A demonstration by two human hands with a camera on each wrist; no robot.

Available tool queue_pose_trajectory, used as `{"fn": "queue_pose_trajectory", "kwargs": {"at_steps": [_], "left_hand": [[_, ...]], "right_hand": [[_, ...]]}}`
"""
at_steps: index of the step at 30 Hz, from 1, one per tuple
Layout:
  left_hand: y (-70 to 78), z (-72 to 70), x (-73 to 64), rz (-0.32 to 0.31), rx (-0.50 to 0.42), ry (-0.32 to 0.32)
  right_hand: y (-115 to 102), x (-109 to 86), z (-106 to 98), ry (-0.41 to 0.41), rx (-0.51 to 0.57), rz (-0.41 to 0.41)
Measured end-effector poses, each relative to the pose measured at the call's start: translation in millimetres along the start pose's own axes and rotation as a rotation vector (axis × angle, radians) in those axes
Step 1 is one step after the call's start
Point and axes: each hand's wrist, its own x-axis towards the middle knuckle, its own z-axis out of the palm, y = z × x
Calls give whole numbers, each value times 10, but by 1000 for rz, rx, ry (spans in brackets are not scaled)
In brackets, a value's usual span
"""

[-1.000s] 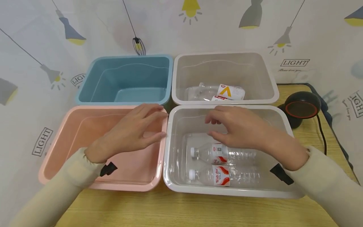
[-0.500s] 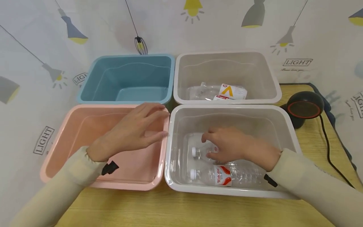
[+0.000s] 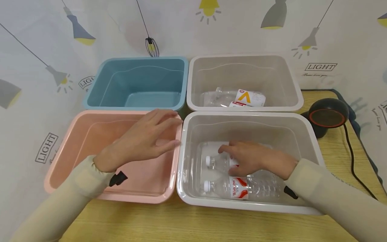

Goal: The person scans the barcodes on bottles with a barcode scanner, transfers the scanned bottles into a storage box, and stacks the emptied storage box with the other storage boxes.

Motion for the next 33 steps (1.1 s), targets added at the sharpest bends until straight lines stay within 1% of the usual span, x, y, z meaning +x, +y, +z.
{"fn": "queue_pose_trajectory", "kwargs": {"at_steps": [9, 14, 16, 20, 23, 25, 27, 30, 33], "left_hand": [[-20, -3, 0, 19, 11, 17], [-22, 1, 11, 12, 3, 4], [-19, 5, 12, 7, 2, -1], [-13, 12, 10, 10, -2, 1], [-14, 17, 7, 18, -2, 9], [-18, 20, 4, 24, 3, 17], [-20, 22, 5, 38, 9, 31], [-16, 22, 10, 59, 16, 54], [-10, 23, 17, 70, 16, 66]], "right_hand": [[62, 31, 9, -44, 44, 9], [58, 41, -3, -49, 24, 5], [46, 46, -16, -34, 4, -3], [5, 43, -60, 31, -44, -23], [-30, 21, -111, 87, -98, -53], [-65, -10, -167, 113, -116, -72], [-98, -41, -233, 162, -144, -105], [-153, -125, -376, 233, -147, -128], [-179, -249, -529, 294, -114, -140]]}}
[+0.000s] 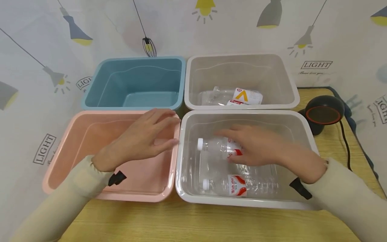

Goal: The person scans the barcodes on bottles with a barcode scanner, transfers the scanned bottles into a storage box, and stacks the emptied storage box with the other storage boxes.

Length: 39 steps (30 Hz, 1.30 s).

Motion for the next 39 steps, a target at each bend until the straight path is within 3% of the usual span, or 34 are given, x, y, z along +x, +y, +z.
{"fn": "queue_pose_trajectory", "kwargs": {"at_steps": [5, 10, 12, 17, 20, 25, 27, 30, 34, 39], "left_hand": [[6, 28, 12, -12, -10, -11], [23, 25, 12, -30, -10, -39], [31, 15, 16, -31, -4, -40], [36, 9, 29, -21, 4, -25], [34, 9, 29, -20, 5, -23], [33, 11, 29, -27, 2, -25], [32, 12, 31, -31, -1, -30], [29, 11, 37, -35, -2, -42], [19, -18, 31, -63, 3, -61], [-6, -70, 2, -83, -5, -72]], "right_hand": [[-13, -202, -294, 96, 0, 30], [-70, -449, -551, 136, -42, 259], [-47, -542, -607, 182, -40, 308], [112, -727, -684, 338, -26, 337], [203, -811, -690, 457, 77, 333], [284, -940, -622, 735, 321, 290], [332, -993, -607, 801, 339, 299], [452, -1081, -587, 852, 353, 368], [679, -1181, -536, 859, 441, 498], [858, -1224, -410, 867, 543, 587]]}}
